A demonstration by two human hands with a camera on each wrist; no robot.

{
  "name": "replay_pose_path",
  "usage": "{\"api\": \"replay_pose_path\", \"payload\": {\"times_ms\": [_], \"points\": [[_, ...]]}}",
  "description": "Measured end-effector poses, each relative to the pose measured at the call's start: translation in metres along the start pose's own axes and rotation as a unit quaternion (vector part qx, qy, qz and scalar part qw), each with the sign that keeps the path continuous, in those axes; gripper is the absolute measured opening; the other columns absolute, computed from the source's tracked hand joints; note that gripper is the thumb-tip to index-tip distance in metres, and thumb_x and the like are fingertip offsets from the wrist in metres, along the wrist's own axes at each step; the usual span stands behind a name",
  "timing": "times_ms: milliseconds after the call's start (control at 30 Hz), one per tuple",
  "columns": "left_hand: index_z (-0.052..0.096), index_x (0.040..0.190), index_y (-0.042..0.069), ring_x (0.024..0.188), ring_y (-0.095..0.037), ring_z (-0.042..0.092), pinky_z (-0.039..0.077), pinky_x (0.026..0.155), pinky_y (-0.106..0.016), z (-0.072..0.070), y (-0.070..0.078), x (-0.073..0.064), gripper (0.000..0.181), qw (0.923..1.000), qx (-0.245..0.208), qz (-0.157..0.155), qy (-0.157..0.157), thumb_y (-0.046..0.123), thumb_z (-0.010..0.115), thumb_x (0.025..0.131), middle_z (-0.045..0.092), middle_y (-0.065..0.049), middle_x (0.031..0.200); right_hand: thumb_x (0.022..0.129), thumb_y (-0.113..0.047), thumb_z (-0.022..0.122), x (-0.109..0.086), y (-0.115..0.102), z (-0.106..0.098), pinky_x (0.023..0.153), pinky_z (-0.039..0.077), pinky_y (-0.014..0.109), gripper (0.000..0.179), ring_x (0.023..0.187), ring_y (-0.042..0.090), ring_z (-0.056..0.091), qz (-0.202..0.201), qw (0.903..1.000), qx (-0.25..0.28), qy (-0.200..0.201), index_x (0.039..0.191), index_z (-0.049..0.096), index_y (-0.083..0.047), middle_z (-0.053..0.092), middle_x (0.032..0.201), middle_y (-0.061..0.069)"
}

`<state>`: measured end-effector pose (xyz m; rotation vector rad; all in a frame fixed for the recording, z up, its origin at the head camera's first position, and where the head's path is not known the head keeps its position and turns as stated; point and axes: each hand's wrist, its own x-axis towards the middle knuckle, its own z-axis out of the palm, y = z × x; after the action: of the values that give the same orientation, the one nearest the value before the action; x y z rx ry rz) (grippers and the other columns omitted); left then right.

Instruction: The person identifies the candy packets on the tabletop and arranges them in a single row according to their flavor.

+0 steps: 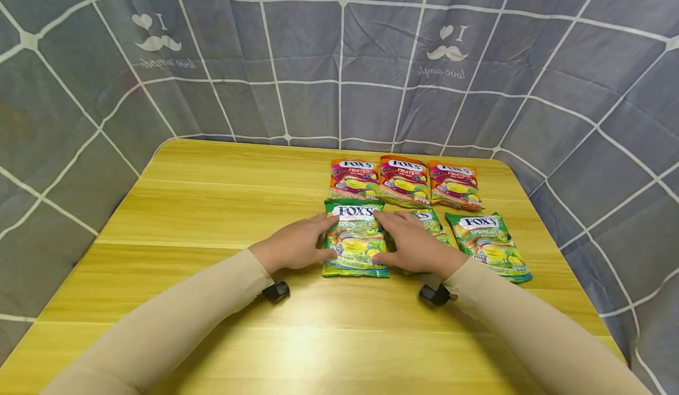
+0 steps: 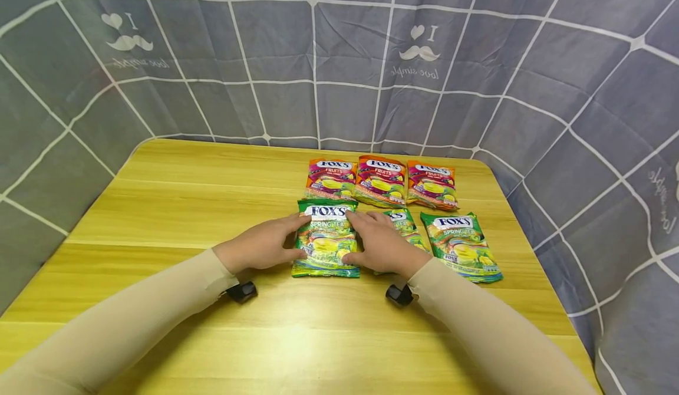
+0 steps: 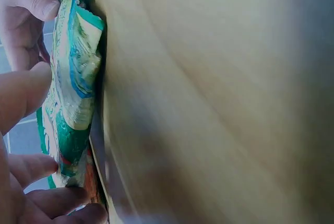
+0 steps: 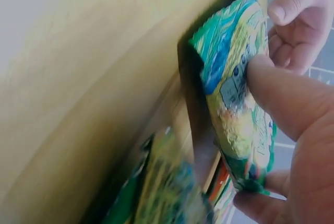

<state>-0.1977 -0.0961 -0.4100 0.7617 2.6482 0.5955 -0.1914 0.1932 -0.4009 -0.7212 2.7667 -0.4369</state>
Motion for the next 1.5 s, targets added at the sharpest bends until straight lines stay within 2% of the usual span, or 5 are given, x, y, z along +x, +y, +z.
{"api": "replay_pose_path", "payload": {"times_ms": [333,667,933,1167,1500], "points": [[0.034,0.165,0.009,0.162,-0.036,0.023,0.032,0.127,-0.053,-0.009,-0.01,-0.018,0.084,0.9878,-0.12,-0.019,0.097,0.031,0.077,0.097,0.027,-0.017,0.173,0.095,-0.036,0.08,0.019,-0.028,0.007,0.125,0.034,0.056,0.104,0.162,0.034,0.026,-0.001,0.9934,0.112,0.028,0.172,0.011,-0.02,0.015,0.178,0.009],[0.036,0.165,0.014,0.129,-0.035,0.062,0.055,0.098,-0.046,-0.037,-0.044,-0.044,0.082,0.9768,-0.142,-0.065,0.146,0.023,0.078,0.096,0.022,-0.017,0.175,0.095,-0.02,0.081,0.066,-0.076,0.014,0.072,0.052,0.03,0.103,0.084,0.014,0.059,-0.004,0.9838,0.169,0.059,0.172,0.012,-0.024,0.042,0.164,0.009],[0.032,0.166,0.01,0.127,-0.038,0.059,0.053,0.102,-0.054,-0.066,-0.093,-0.069,0.082,0.9749,-0.143,-0.1,0.138,0.024,0.076,0.099,0.038,-0.015,0.168,0.096,-0.021,0.08,0.12,-0.125,0.019,0.088,0.056,0.033,0.099,0.086,0.017,0.062,-0.024,0.9783,0.202,0.04,0.171,0.015,-0.017,0.022,0.177,0.005],[0.032,0.165,0.006,0.135,-0.047,0.055,0.05,0.108,-0.059,-0.084,-0.134,-0.089,0.084,0.9741,-0.128,-0.148,0.113,0.03,0.076,0.098,0.037,-0.021,0.168,0.096,-0.024,0.079,0.161,-0.167,0.033,0.129,0.03,0.038,0.098,0.161,0.024,0.03,-0.029,0.9814,0.189,0.02,0.171,0.016,-0.013,0.022,0.177,0.006],[0.024,0.165,-0.002,0.121,-0.041,0.063,0.056,0.097,-0.044,-0.09,-0.175,-0.125,0.096,0.9739,-0.184,-0.132,0.017,0.029,0.082,0.094,0.046,-0.034,0.154,0.101,-0.038,0.072,0.177,-0.204,0.051,0.126,0.036,0.035,0.085,0.157,0.026,0.037,-0.07,0.9943,0.067,-0.043,0.167,0.027,-0.008,0.034,0.172,0.012]]}}
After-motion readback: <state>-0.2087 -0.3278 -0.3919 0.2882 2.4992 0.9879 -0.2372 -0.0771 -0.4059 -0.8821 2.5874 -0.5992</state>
